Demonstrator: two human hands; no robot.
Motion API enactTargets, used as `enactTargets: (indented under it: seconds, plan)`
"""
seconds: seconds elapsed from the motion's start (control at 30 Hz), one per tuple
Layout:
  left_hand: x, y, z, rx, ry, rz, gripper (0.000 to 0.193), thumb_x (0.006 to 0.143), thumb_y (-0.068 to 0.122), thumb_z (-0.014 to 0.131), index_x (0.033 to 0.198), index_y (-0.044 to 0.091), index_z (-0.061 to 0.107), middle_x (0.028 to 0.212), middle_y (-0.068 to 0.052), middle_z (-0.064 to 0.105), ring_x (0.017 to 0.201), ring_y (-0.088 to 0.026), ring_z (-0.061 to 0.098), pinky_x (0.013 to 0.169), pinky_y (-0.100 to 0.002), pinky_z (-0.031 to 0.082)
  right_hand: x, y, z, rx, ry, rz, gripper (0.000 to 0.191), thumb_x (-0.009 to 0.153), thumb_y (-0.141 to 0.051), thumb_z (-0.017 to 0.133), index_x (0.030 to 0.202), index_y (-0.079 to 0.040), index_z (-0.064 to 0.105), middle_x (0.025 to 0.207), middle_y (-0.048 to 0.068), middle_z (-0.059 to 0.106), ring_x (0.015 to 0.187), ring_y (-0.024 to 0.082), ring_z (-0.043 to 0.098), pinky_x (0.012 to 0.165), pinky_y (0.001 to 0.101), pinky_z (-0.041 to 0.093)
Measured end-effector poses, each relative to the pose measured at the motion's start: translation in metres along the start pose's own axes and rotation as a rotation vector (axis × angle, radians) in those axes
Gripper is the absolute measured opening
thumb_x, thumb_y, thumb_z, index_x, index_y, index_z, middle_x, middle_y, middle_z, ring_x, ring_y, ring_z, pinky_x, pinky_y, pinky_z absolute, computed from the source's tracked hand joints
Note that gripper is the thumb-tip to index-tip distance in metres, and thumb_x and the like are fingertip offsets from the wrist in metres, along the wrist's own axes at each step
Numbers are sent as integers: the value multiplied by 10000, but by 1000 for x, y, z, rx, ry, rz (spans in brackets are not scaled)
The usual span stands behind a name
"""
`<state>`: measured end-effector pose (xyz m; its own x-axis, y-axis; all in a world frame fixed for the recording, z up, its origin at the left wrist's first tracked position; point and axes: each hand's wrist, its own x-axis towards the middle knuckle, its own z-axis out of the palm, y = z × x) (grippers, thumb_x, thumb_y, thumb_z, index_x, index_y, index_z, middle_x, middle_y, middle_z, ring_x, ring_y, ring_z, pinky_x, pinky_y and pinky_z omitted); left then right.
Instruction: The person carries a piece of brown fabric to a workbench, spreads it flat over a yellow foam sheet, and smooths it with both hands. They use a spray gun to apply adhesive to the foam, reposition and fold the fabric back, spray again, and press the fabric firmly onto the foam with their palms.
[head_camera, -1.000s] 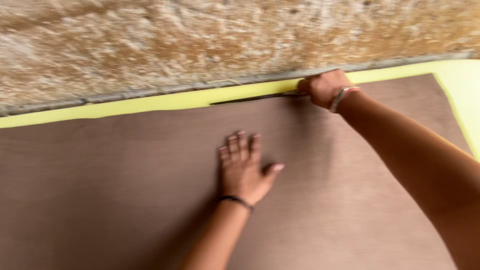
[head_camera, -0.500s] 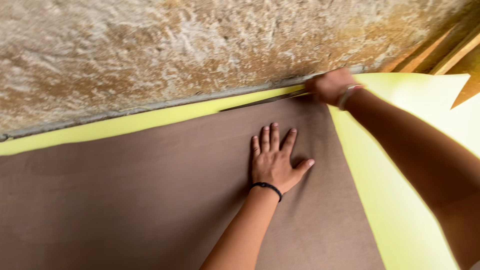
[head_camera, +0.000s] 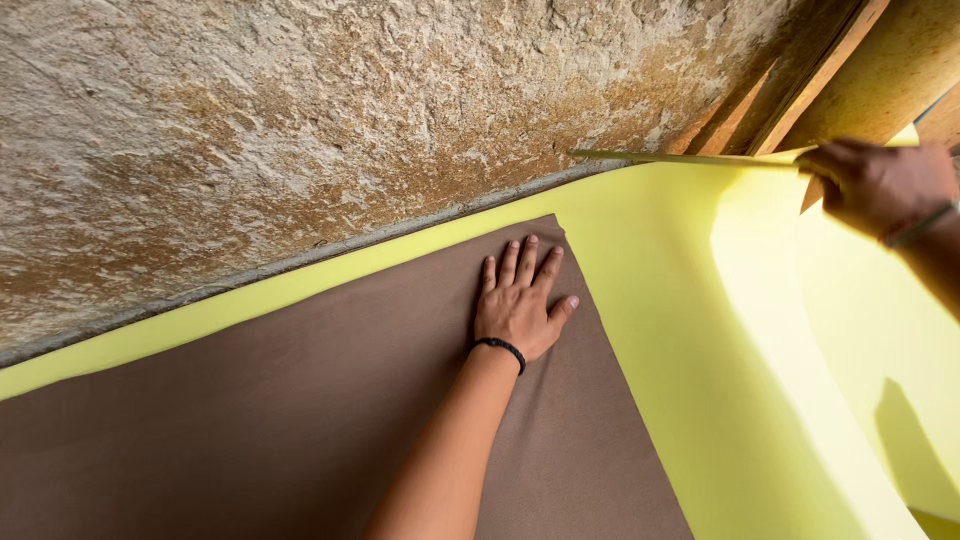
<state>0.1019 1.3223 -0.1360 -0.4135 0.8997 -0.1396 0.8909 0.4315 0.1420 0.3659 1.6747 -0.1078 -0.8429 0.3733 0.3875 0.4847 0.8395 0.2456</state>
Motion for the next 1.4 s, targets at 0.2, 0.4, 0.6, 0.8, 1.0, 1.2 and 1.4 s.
enactTargets:
  seconds: [0.2, 0.4, 0.6, 0.8, 1.0, 1.2, 1.4]
  plan:
    - [48, -2, 16, -40, 89, -24, 693, 1026, 505, 352, 1616, 177, 196, 1702, -15, 137, 1560, -236, 108, 1255, -488, 47, -128, -191, -68, 620, -139, 377, 242, 888, -251, 709, 1119, -178, 714, 559, 62, 673, 480, 253, 653, 500, 382, 524]
    - [47, -4, 24, -35, 88, -50, 668, 1029, 463, 360, 1618, 187, 208, 1700, 1, 146, 1562, -229, 112, 1253, -496, 39, -114, -265, -85, 583, -205, 317, 436, 910, -215, 660, 1343, -174, 675, 521, 69, 675, 418, 232, 644, 460, 384, 531]
    - [46, -3, 25, -27, 108, -56, 658, 1031, 470, 356, 1611, 189, 224, 1703, 5, 152, 1562, -224, 116, 1255, -494, 39, -80, -279, -84, 528, 48, 177, 400, 878, -198, 669, 1273, -138, 688, 696, 83, 720, 593, 274, 688, 556, 409, 552]
    - [48, -4, 26, -22, 82, -69, 652, 1034, 473, 335, 1614, 202, 211, 1702, 17, 141, 1561, -219, 108, 1254, -497, 38, -79, -287, -84, 440, -90, 306, 408, 882, -201, 664, 1287, -160, 703, 645, 88, 712, 579, 272, 690, 542, 419, 554]
    - [46, -2, 23, 3, 47, -85, 652, 1042, 476, 320, 1620, 213, 175, 1702, 24, 113, 1563, -211, 91, 1259, -486, 30, -73, -290, -98, 509, -214, 330, 397, 929, -172, 624, 1321, -168, 688, 621, 78, 706, 497, 250, 665, 497, 405, 550]
    - [42, 0, 19, -17, 51, -78, 647, 1041, 474, 320, 1625, 246, 159, 1703, 47, 109, 1560, -200, 101, 1262, -478, 35, -103, -289, -110, 517, 14, 238, 401, 917, -142, 599, 1313, -160, 658, 700, 77, 699, 575, 235, 662, 566, 394, 545]
    - [33, 4, 19, -5, 52, -84, 644, 1056, 463, 354, 1633, 241, 174, 1711, 36, 130, 1573, -205, 101, 1268, -488, 41, -154, -298, -120, 652, -237, 370, 417, 909, -128, 648, 1324, -144, 685, 547, 96, 657, 439, 261, 619, 464, 400, 516]
